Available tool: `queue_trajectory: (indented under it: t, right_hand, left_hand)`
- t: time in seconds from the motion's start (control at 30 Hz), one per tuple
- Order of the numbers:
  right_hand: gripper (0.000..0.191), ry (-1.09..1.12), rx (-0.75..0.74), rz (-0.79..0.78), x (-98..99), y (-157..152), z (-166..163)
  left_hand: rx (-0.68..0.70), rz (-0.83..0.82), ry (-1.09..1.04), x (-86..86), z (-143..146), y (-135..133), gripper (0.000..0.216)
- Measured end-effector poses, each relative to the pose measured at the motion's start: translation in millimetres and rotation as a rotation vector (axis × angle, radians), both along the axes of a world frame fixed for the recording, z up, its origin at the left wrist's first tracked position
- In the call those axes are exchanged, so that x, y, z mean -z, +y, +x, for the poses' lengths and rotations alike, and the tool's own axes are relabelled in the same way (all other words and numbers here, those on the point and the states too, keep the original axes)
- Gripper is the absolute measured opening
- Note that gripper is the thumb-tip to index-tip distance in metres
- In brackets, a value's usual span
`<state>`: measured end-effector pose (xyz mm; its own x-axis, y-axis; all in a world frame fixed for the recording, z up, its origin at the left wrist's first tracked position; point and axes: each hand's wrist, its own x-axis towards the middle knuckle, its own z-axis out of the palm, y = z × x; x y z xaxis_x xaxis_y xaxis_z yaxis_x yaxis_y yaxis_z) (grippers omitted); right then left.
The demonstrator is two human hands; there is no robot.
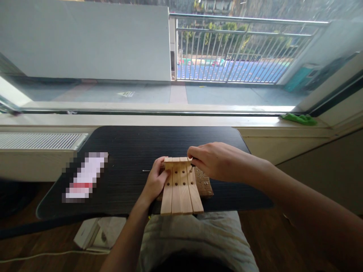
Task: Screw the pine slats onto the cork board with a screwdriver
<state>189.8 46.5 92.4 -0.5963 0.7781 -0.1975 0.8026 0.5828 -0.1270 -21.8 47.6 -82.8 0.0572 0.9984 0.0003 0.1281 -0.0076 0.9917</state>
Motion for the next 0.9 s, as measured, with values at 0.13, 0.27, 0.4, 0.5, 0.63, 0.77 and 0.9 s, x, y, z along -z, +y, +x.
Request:
queue_trajectory:
  t: [0.13,0.27,0.4,0.5,0.63,0.77,0.9]
  right_hand:
    - [0.021,-0.009,0.018,0.009,-1.0,-0.6,-0.7]
    - [0.022,-0.031,0.039,0.019,-1.4,-0.1,-1.3]
    - [0.025,-0.035,0.040,0.028,-2.0,0.7,-1.5]
    - [0.026,-0.044,0.043,0.029,-2.5,0.9,-2.1]
    - [0.027,-0.068,0.054,0.042,-2.8,1.7,-3.1]
    - [0.027,-0.085,0.049,0.069,-2.8,2.4,-4.1]
    - [0.026,-0.091,0.046,0.066,-2.0,2.6,-3.2]
  left_hand:
    - [0.001,-0.014,-0.003,-0.6,0.1,-0.7,0.037]
    - [0.003,-0.015,-0.006,-0.1,0.1,-1.3,0.036]
    - [0.001,-0.006,-0.002,-0.5,0.3,-1.1,0.036]
    - [-0.012,0.020,0.018,-0.6,0.3,-0.5,0.035]
    - [-0.012,0.043,0.035,0.2,0.0,-0.3,0.035]
    - [-0.021,0.051,0.040,1.0,0.8,-1.0,0.034]
    - [-0.025,0.045,0.040,-0.2,1.7,-2.2,0.033]
